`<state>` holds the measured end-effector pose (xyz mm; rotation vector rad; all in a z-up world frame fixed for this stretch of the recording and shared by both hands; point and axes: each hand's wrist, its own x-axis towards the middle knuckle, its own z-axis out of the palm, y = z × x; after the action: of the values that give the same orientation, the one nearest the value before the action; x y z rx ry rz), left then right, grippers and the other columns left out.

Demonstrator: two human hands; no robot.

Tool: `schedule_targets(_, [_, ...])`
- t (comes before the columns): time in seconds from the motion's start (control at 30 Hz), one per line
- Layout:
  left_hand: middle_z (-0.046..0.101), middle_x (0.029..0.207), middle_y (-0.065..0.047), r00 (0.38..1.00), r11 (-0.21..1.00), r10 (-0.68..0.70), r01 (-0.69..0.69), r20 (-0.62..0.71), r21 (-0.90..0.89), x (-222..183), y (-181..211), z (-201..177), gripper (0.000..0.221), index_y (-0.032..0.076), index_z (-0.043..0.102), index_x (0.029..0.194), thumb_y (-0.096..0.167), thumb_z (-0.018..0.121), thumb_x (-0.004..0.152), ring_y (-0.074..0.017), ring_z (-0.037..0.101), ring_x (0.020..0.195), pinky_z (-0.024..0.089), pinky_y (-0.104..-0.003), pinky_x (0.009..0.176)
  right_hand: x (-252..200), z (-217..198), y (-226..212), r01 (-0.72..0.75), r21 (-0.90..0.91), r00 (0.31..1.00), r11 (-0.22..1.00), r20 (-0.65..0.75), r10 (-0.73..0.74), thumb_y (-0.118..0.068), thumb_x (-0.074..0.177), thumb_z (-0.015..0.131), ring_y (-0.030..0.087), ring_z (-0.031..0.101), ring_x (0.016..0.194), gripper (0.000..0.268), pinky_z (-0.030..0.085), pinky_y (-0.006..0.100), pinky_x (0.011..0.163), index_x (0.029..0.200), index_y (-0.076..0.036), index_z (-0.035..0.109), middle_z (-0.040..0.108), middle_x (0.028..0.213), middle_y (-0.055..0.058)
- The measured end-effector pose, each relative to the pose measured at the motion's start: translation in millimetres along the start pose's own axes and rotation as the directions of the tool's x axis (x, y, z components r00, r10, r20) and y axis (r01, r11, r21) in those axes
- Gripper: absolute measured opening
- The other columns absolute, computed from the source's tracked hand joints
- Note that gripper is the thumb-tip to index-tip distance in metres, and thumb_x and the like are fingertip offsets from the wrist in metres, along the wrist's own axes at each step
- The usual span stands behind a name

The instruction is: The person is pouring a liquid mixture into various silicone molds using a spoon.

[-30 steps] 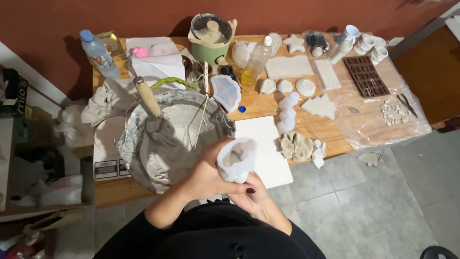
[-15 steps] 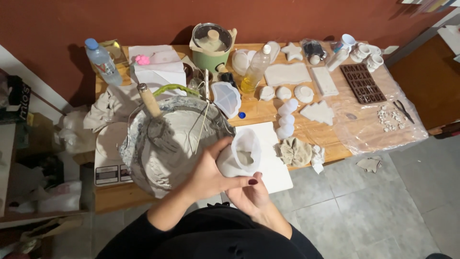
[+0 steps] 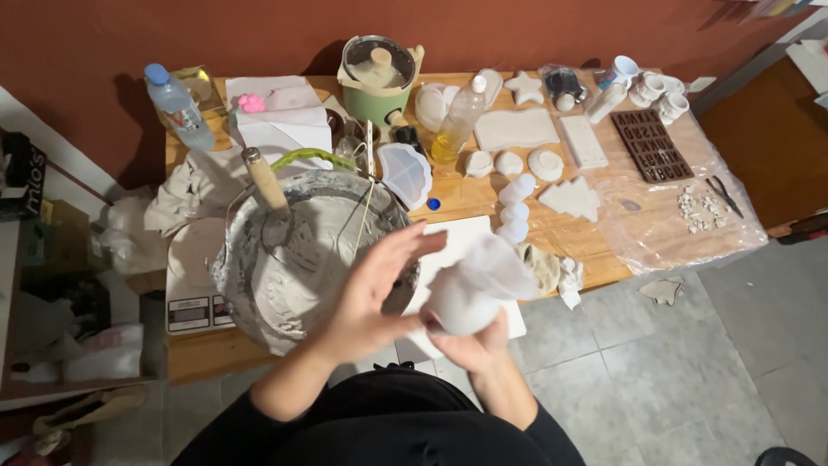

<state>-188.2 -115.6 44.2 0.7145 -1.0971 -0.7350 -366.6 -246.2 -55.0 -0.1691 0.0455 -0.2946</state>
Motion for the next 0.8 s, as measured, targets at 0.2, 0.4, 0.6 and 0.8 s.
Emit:
schedule_targets(0.2, [0.033,0.169,-0.023,0.993,0.825,0.002,0.065,0.119,-0.562,3.0,9.0,-15.0,0.055,0.0,0.036,0.159,0.015,0.054,0.109,-0.0409,0.029,0.162,0.017,-0.053,0.136,-17.6,-1.2,-24.9,-0.007,0.068,0.991,0.998,0.137,-0.002,-0.058,0.101,0.055,0.038,0.06,0.113,0.058,0.056,0.051,0.088,0.139,-0.014,0.056,0.06,0.135,0.01])
schedule_targets(0.4, [0.062,0.144,-0.006,0.985,0.899,-0.164,0.173,-0.059,0.402,-1.8,7.5,-38.5,0.045,0.009,0.053,0.143,0.025,0.03,0.108,-0.0287,0.046,0.149,0.024,-0.047,0.125,-21.3,7.9,-19.5,0.002,0.051,0.992,0.999,0.127,-0.009,-0.056,0.098,0.06,0.036,0.057,0.103,0.058,0.056,0.049,0.082,0.132,-0.01,0.057,0.059,0.124,0.013])
schedule_targets(0.6, [0.056,0.149,-0.01,0.905,-0.143,-0.394,0.116,-0.164,0.983,-39.7,-78.4,-110.9,0.024,0.005,0.08,0.078,0.017,0.062,0.089,-0.0309,0.043,0.143,0.023,-0.048,0.122,-29.6,2.8,-13.7,-0.028,0.07,0.992,0.997,0.126,0.019,-0.048,0.097,0.065,0.036,0.055,0.112,0.051,0.054,0.05,0.094,0.133,-0.012,0.056,0.057,0.128,0.011])
schedule_targets(0.8, [0.044,0.152,-0.019,0.968,-0.133,-0.217,0.099,-0.126,0.986,-24.9,-46.0,-85.2,0.059,-0.004,0.066,0.124,0.015,0.079,0.07,-0.0329,0.041,0.141,0.029,-0.051,0.116,-41.3,21.6,-24.4,0.081,0.018,0.989,0.997,0.125,-0.083,-0.043,0.092,0.069,0.038,0.054,0.115,0.055,0.052,0.054,0.094,0.135,-0.014,0.053,0.055,0.132,0.012])
